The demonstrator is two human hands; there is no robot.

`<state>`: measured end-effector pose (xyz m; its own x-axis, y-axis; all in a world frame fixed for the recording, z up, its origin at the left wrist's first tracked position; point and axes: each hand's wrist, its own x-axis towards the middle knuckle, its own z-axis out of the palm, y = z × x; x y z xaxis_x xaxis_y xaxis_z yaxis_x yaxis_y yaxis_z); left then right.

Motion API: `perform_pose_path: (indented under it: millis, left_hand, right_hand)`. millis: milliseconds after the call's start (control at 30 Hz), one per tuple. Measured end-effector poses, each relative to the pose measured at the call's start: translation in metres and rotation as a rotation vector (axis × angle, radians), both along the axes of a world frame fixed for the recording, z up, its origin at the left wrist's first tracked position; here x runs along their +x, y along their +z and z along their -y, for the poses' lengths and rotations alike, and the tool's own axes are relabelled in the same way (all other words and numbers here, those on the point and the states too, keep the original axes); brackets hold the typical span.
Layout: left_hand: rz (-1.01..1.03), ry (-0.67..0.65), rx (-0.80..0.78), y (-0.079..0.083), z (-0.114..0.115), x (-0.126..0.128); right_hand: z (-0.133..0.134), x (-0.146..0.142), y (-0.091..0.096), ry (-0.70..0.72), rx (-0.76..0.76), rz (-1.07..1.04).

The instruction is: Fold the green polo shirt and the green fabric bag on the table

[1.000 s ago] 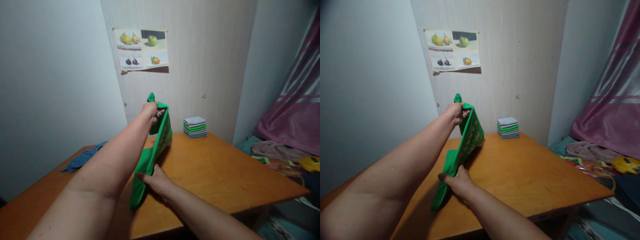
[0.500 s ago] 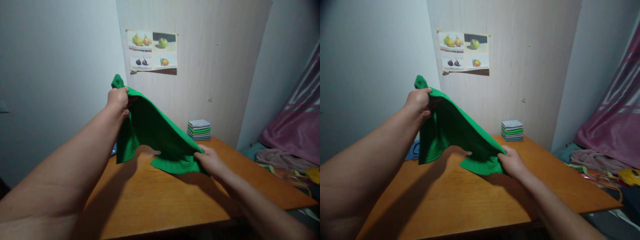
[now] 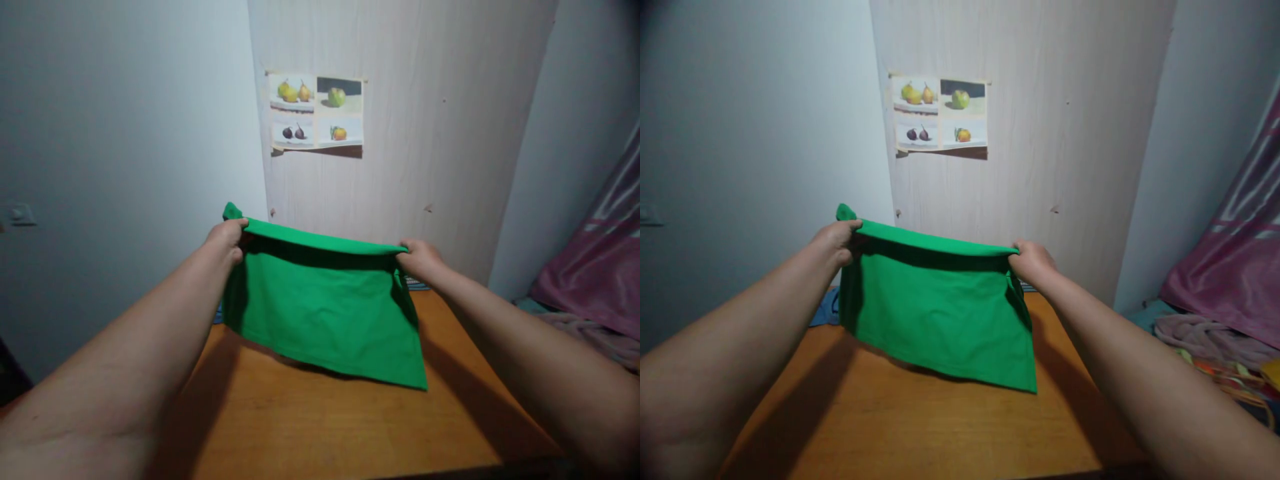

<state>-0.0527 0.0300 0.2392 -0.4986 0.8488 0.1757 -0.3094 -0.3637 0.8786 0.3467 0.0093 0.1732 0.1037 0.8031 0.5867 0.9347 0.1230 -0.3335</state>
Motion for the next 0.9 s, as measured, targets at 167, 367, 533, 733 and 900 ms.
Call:
perform_pose_path:
  millis: [167, 367, 533, 733, 900]
  left_hand:
    - [-0.102, 0.089, 0.002, 0.01, 0.015, 0.004]
    - [-0.062, -0.048, -0.007, -0.085, 0.091, 0.002]
    - [0.112, -0.216, -0.439, -0.207, 0.167, 0.004]
    - [-0.019, -0.312, -0.555, -0.23, 0.204, -0.012]
    - [-0.256, -0.192, -0.539, -0.224, 0.205, -0.028]
  right_hand:
    - [0.004, 0.002, 0.021, -0.111, 0.214, 0.07]
    - [0.041, 0.035, -0.05, 0.094, 0.193, 0.316]
    - [0.084, 0.066, -0.154, 0.259, -0.048, 0.382]
    - [0.11, 0.084, -0.195, 0.349, -0.138, 0.417]
    - [0.117, 0.094, -0.194, 0.336, -0.075, 0.453]
